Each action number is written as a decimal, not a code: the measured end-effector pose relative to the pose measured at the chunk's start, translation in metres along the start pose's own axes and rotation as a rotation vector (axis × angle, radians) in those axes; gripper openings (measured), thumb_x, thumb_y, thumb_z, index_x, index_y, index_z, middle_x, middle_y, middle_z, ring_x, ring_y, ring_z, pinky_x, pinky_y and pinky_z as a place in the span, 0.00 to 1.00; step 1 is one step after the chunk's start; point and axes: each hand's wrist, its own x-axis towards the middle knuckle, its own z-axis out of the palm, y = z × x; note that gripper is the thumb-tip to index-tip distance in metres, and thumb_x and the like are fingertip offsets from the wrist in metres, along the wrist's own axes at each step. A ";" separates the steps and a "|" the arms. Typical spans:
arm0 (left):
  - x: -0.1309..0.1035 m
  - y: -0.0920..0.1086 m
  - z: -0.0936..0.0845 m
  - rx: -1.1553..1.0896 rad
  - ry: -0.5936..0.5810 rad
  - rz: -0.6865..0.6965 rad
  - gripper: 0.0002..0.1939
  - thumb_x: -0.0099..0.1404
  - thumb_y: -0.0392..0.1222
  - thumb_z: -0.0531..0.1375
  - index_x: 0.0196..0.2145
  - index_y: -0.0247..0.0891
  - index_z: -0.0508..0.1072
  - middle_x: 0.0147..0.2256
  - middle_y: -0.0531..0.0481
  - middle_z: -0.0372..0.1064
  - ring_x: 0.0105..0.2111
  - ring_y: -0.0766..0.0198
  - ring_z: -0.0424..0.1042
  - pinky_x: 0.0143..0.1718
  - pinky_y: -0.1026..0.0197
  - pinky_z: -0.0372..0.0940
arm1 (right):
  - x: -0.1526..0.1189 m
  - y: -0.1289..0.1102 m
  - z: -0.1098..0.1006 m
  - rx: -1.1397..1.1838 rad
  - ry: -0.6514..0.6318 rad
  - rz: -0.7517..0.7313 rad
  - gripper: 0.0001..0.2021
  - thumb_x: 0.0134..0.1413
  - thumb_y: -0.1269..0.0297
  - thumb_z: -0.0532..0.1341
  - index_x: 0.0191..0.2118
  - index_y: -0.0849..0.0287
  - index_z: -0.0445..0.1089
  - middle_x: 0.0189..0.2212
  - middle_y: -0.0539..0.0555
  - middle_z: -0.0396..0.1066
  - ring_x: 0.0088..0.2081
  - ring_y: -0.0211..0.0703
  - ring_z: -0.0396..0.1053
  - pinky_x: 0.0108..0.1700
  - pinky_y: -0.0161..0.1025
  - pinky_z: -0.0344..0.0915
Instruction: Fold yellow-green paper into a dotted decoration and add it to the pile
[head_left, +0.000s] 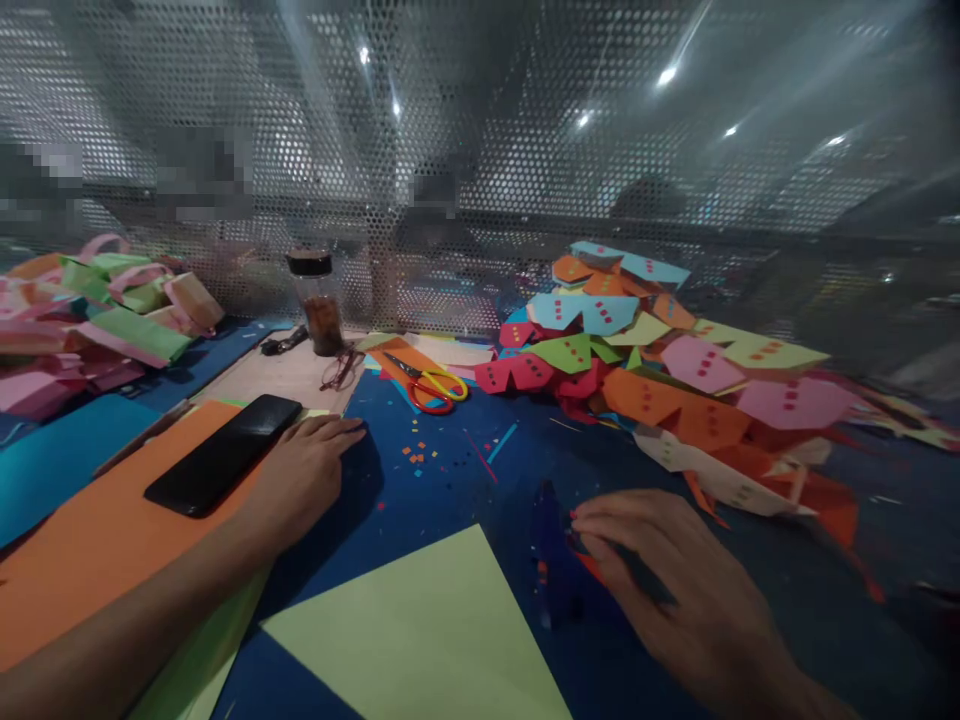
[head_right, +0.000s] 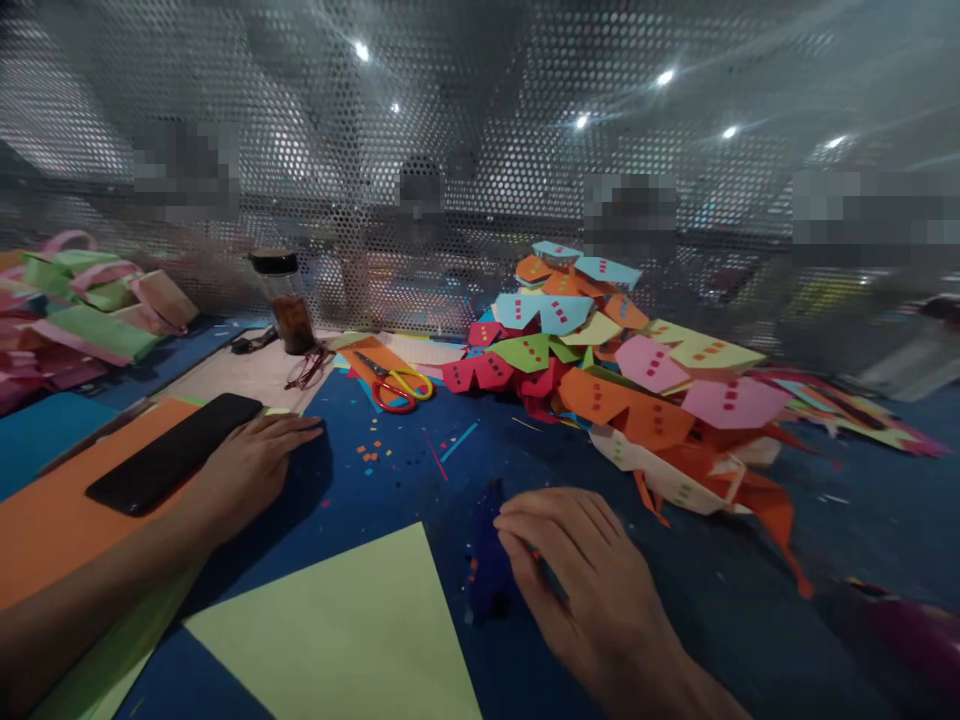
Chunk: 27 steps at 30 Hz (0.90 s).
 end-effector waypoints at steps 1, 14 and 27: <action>0.000 0.000 0.000 -0.009 0.002 0.006 0.28 0.63 0.30 0.49 0.55 0.40 0.78 0.59 0.48 0.72 0.60 0.47 0.69 0.62 0.40 0.63 | 0.000 0.001 -0.001 0.000 -0.001 0.001 0.06 0.63 0.73 0.60 0.41 0.54 0.71 0.36 0.52 0.77 0.38 0.44 0.75 0.41 0.42 0.70; -0.001 -0.002 0.001 0.067 0.004 -0.006 0.28 0.64 0.32 0.47 0.56 0.41 0.76 0.60 0.50 0.72 0.60 0.48 0.68 0.59 0.43 0.65 | -0.003 -0.014 -0.007 0.078 -0.036 -0.057 0.08 0.64 0.77 0.59 0.44 0.57 0.70 0.39 0.54 0.75 0.42 0.44 0.72 0.45 0.42 0.68; 0.003 -0.010 0.007 -0.137 0.029 0.144 0.28 0.63 0.30 0.47 0.51 0.41 0.80 0.56 0.48 0.76 0.59 0.51 0.69 0.63 0.45 0.62 | -0.004 -0.024 -0.001 0.060 -0.056 -0.134 0.07 0.64 0.77 0.60 0.44 0.59 0.69 0.39 0.55 0.74 0.42 0.45 0.70 0.45 0.44 0.64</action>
